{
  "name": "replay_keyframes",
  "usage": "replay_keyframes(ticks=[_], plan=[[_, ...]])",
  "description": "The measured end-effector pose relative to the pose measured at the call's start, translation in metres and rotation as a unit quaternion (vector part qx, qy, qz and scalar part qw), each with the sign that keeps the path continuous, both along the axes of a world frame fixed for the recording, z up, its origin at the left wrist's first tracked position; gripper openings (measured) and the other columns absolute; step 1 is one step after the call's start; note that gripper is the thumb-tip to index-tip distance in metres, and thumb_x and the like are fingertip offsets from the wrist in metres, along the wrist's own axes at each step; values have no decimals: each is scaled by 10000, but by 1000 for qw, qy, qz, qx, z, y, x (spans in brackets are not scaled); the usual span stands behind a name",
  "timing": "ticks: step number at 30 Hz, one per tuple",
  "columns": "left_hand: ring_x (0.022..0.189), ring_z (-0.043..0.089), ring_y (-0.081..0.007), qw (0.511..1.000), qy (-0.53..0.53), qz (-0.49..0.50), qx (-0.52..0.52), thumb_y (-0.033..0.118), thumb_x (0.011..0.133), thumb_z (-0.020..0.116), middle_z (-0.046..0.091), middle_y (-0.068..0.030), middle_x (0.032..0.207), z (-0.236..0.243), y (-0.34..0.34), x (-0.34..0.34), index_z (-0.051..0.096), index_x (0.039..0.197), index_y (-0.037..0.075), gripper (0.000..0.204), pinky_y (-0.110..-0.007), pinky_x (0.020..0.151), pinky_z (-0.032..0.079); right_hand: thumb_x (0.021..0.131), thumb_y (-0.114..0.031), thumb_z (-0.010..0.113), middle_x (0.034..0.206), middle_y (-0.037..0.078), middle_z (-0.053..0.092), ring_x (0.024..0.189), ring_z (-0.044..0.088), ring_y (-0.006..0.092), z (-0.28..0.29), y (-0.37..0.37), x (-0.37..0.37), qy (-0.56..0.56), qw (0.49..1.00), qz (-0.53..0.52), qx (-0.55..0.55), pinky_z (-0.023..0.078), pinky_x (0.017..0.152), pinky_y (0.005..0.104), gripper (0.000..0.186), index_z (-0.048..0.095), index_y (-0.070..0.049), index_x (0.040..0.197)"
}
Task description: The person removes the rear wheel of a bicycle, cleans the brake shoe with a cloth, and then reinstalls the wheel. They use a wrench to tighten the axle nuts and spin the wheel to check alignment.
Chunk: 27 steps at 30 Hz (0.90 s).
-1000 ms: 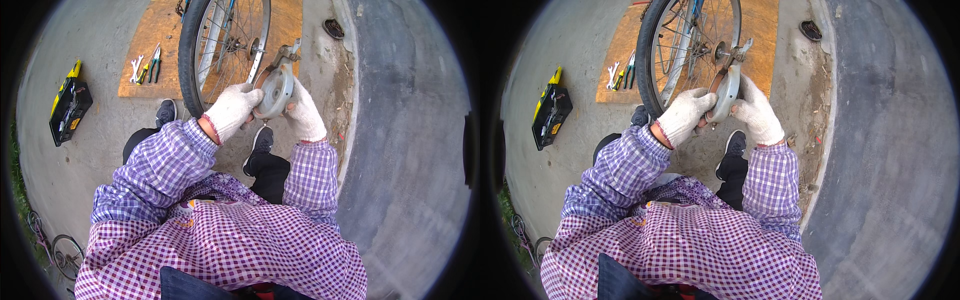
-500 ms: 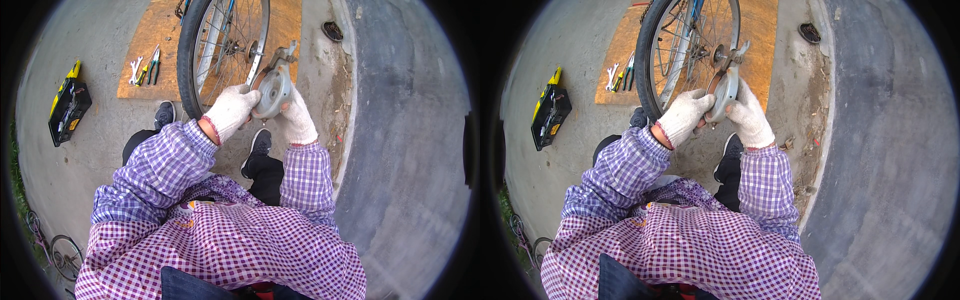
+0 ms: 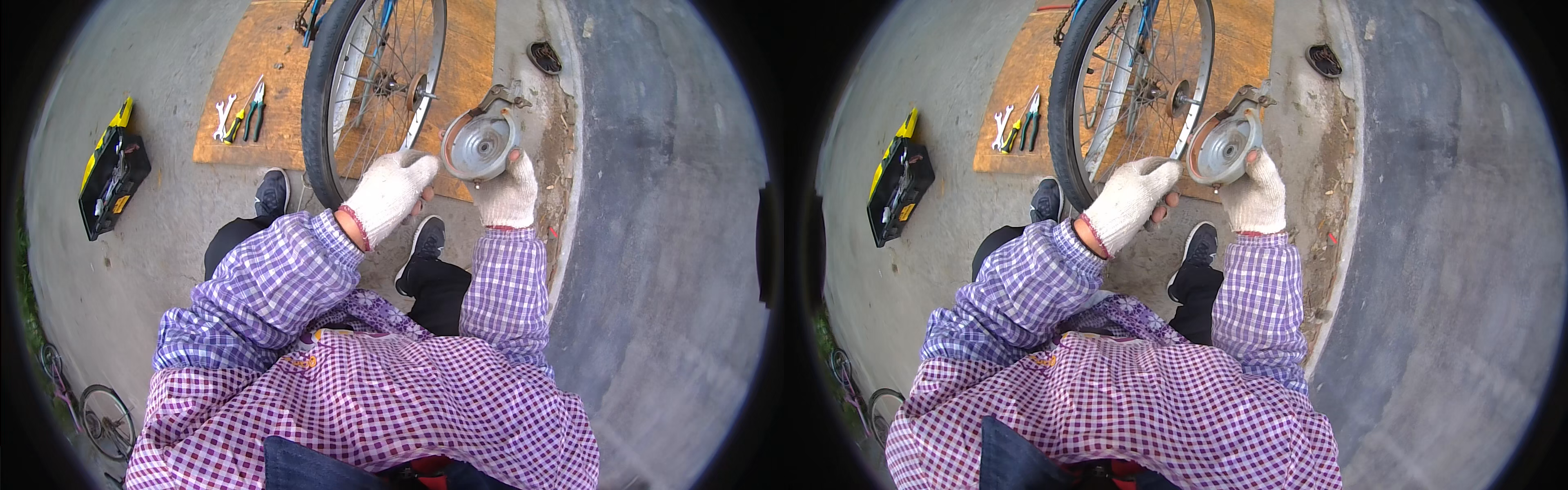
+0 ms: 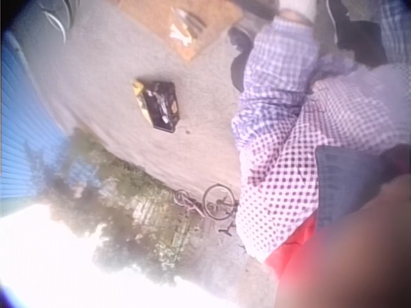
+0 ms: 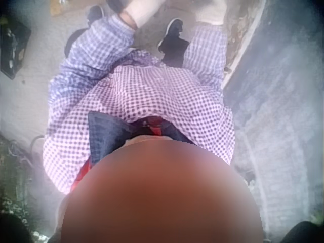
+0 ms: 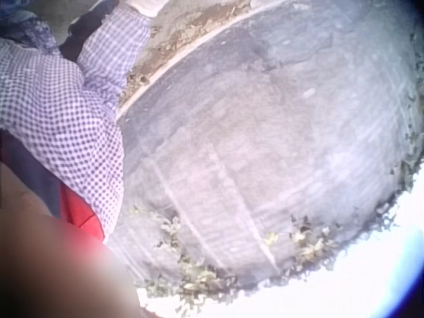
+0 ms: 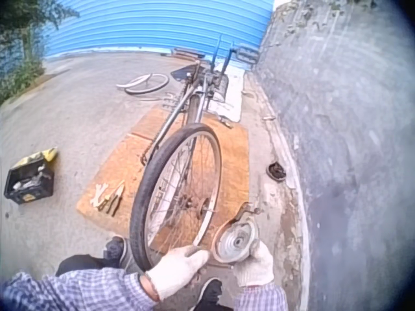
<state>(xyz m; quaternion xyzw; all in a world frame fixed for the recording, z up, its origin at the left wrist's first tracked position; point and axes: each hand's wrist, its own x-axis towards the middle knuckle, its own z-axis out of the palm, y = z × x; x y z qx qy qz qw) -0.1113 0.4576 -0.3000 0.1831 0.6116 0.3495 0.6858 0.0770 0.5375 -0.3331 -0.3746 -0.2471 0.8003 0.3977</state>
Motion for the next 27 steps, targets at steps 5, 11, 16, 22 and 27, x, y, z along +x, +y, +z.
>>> replay_keyframes(ticks=[5, 11, 16, 22, 27], plan=[[672, 625, -82, 996, 20, -83, -15, 292, 1029, 629, 705, -46, 908, -45, 158, -209, 624, 1361, -27, 461, -244, 613, 522, 866, -476, 820, 1536, 182, 481, 1449, 437, 399, -85, 184, -200, -47, 998, -8, -45, 360, 1172, 671, 859, 450, -119, 1554], [966, 720, -208, 953, 198, 92, 212, 203, 995, 653, 742, -164, 1143, -27, 131, -264, 668, 1273, -22, 358, -338, 863, 581, 1004, -364, 664, 1430, 158, 538, 1339, 513, 345, -122, 193, -262, -49, 994, 36, -88, 424, 1087, 589, 581, 495, -78, 1481], [892, 710, -137, 868, 237, 335, 280, 107, 991, 694, 741, -100, 1022, 10, 26, -250, 688, 1203, -13, 243, -268, 773, 582, 1008, -358, 656, 1325, 150, 596, 1225, 578, 340, -119, 119, -210, -68, 993, 60, -73, 472, 1009, 604, 477, 556, -102, 1398], [713, 642, -81, 809, 252, 426, 317, 135, 1010, 700, 704, -48, 890, -2, 18, -257, 694, 1197, -3, 232, -233, 622, 527, 1012, -369, 655, 1239, 140, 633, 1134, 618, 333, -143, 111, -182, -95, 990, 73, -78, 487, 966, 617, 405, 595, -114, 1320], [785, 678, -106, 799, 284, 428, 311, 162, 993, 722, 723, -78, 959, -10, 17, -255, 699, 1199, -1, 263, -251, 685, 549, 1013, -353, 655, 1176, 131, 650, 1077, 632, 308, -150, 106, -178, -97, 989, 86, -78, 505, 929, 574, 374, 605, -105, 1289]])
